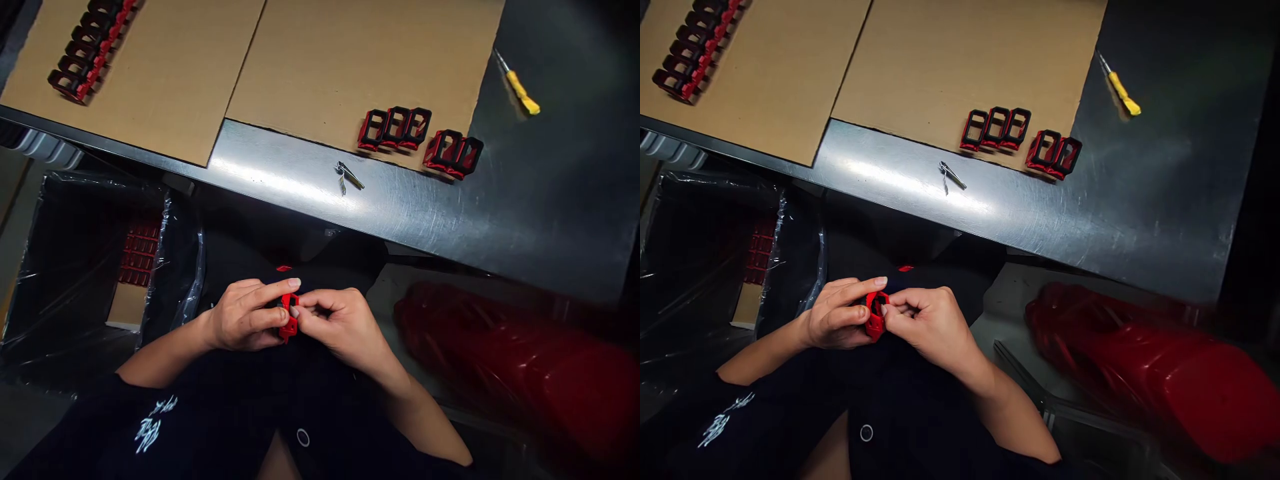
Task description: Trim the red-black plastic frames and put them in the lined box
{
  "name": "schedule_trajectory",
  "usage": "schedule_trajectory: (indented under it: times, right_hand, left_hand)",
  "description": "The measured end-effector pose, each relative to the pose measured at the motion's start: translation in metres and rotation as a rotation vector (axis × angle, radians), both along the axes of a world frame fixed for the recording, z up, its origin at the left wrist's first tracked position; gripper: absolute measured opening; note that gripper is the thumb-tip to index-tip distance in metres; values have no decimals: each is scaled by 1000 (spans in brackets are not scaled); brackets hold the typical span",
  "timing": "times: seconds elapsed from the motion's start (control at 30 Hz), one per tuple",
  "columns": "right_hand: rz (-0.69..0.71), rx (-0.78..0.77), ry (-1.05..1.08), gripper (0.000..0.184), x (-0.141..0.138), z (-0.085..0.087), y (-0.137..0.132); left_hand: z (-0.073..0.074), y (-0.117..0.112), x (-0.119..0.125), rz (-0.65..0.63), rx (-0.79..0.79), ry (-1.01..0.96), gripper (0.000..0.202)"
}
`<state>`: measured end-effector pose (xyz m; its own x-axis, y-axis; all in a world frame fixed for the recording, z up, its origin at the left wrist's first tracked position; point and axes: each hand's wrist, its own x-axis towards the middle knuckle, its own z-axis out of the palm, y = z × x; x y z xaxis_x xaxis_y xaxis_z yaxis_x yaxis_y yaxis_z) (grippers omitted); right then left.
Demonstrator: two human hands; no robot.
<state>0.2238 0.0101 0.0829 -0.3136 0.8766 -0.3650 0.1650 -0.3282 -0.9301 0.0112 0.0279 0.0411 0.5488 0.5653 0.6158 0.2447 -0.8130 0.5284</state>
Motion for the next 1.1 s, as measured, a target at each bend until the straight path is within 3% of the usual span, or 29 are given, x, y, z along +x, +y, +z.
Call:
schedule_trajectory:
  times: [0.2, 0.37, 0.53, 1.1]
  right_hand:
    - [-24, -75, -1, 17, -4, 3, 1]
    - [42, -120, 49, 19, 1, 9, 4]
    - [-4, -179, 68, 16, -3, 4, 4]
    - [-34, -195, 44, 16, -9, 5, 3]
  left_hand:
    - [0, 0, -2, -28, 13, -2, 33]
    - [-1, -3, -2, -2, -8, -24, 41]
    - [-1, -3, -4, -20, -10, -6, 45]
    - [-2, -5, -4, -5, 7, -13, 42]
